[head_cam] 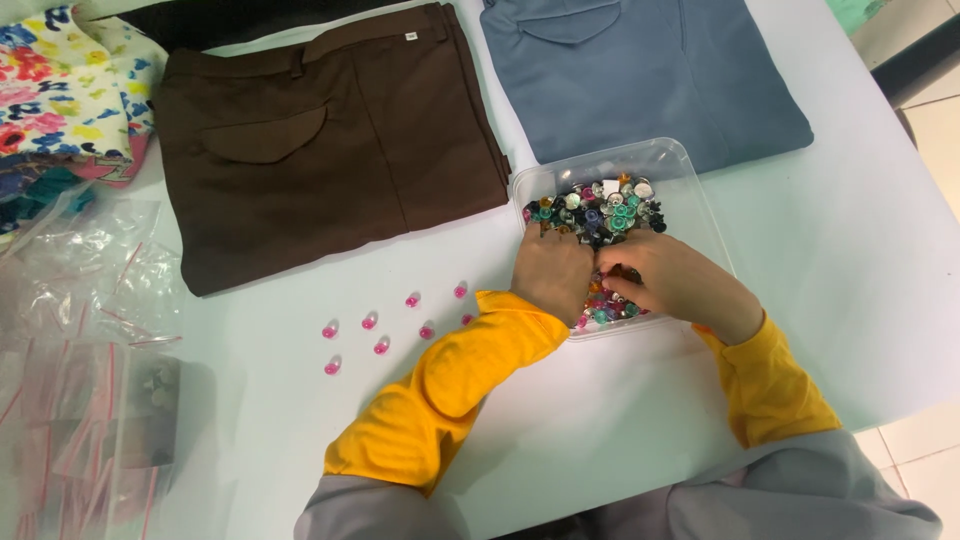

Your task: Sorting small pink buttons from a container and placing them into small plastic bags

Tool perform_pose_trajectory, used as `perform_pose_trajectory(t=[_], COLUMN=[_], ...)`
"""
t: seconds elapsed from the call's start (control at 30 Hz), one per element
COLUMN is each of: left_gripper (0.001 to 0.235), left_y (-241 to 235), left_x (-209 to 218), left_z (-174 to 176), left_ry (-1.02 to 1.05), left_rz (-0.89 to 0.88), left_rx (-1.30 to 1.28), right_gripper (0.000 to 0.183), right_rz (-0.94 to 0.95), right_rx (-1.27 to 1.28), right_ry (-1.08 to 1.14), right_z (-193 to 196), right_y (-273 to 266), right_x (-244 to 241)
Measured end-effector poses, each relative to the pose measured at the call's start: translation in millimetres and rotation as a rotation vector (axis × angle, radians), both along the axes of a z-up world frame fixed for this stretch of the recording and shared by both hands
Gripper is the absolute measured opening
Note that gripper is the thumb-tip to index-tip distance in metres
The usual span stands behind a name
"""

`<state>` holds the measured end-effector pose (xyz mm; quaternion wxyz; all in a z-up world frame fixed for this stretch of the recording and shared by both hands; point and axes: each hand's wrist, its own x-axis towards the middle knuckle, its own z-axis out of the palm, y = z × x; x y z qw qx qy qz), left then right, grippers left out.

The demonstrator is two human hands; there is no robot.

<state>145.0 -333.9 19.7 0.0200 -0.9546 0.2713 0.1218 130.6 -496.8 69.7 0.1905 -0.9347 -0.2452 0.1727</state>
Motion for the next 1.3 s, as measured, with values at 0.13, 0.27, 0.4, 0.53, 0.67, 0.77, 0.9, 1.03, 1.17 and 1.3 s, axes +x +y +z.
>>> perform_pose_trajectory(t=[0.13,0.27,0.4,0.53,0.67,0.77,0.9,1.03,1.17,1.3], left_gripper=[0.026,0.021,0.014,0.010,0.013,0.016,0.008,0.022,0.031,0.050], left_y=[0,-4,-2,-27,-40,-38,-38,-35,-37,-35], left_x=[1,-1,-15,-17,-9,-8,-18,-16,-7,6], left_z=[5,-13,18,-14,-51,-56,-54,-40,-32,-36], left_ry=[0.036,-0.201,-0.333,-0.121,-0.085,-0.070,-0.136,-0.082,0.287,0.365], left_rz=[0.004,0.094,-0.044,-0.139,-0.119,-0.097,0.103,0.242,0.364,0.376], left_rx=[0.011,-0.164,-0.380,-0.290,-0.304,-0.269,-0.067,-0.153,-0.161,-0.133], right_gripper=[0.006,0.007,0.017,0.015,0.014,0.014,0.014,0.014,0.013,0.013], right_rz=[-0.050,-0.170,-0.254,-0.264,-0.229,-0.215,-0.212,-0.207,-0.210,-0.212], right_rx=[0.030,0.160,0.284,0.346,0.371,0.365,0.365,0.382,0.402,0.414], right_ry=[0.032,-0.112,-0.304,-0.363,-0.344,-0.319,-0.303,-0.298,-0.301,-0.319], right_z=[14,11,-14,-7,3,10,12,8,8,6], right_y=[5,-1,-14,-8,-5,-1,-1,-4,-5,-6], right_x=[-3,-4,1,0,-1,-5,-6,-5,-4,-5])
